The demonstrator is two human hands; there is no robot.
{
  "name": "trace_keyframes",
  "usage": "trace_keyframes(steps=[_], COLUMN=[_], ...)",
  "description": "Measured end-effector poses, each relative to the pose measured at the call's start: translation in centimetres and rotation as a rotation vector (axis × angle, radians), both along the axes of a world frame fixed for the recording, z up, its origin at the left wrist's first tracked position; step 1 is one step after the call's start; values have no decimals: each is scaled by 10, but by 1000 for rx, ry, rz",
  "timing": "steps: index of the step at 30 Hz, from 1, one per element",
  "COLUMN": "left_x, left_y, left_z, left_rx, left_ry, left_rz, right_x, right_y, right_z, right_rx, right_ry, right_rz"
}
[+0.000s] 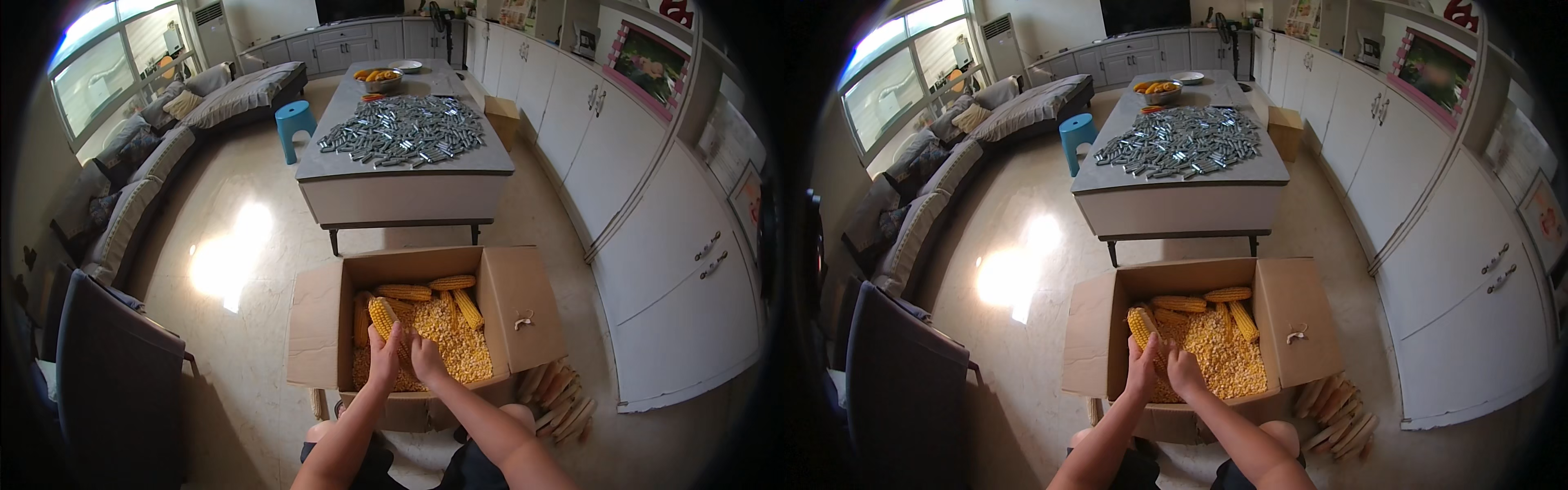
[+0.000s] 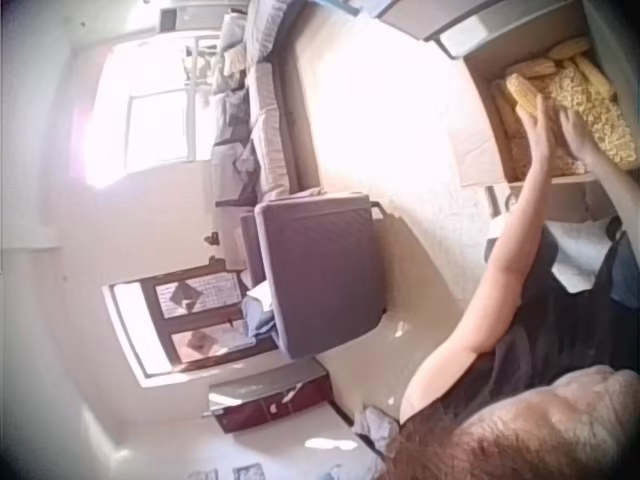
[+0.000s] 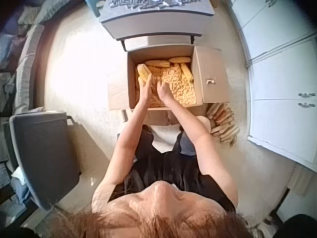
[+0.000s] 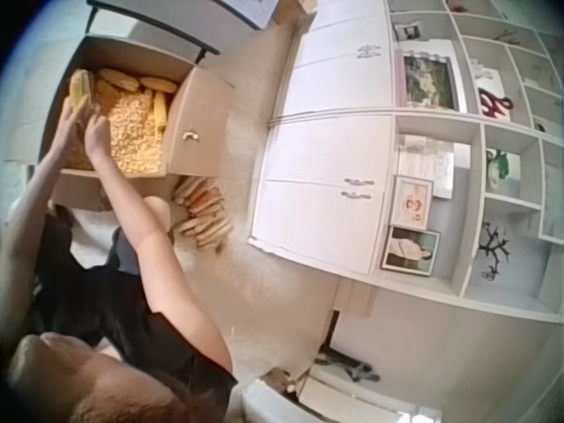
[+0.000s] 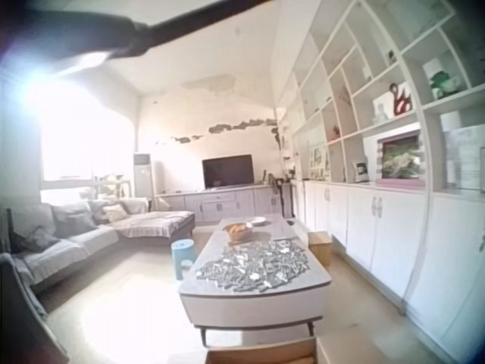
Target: The person sits on the floor and shucks corn cobs by hand, removing kernels into a cardboard box. The person handles multiple cobs one at a time, stripping the kernels off the cob and dropping them into the box.
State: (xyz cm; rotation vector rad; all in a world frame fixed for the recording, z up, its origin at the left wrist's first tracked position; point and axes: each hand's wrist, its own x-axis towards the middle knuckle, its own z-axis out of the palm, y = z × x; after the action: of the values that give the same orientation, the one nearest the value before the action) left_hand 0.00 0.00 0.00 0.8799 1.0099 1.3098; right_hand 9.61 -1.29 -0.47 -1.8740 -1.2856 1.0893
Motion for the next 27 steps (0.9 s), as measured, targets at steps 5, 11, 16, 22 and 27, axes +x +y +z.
trace_keyframes(steps=[5,11,16,22,27], left_x=[-9,-8,-7,-6,-15], left_y=[5,5,4,1,8], left_z=[14,10,6,19,15], left_rx=[-165,-178,-75,-123,-261], left_ry=[-268,-245,-105,-189,-395], left_rz=[48,68,72,67,114], right_x=[6,-1,-1,9,14], right_y=[2,-8,-7,-2,-6], right_z=[11,16,9,9,27], right_rx=[-17,290,139,18,-36], right_ry=[196,250,116,264,224], right_rz=[131,127,96,68,270])
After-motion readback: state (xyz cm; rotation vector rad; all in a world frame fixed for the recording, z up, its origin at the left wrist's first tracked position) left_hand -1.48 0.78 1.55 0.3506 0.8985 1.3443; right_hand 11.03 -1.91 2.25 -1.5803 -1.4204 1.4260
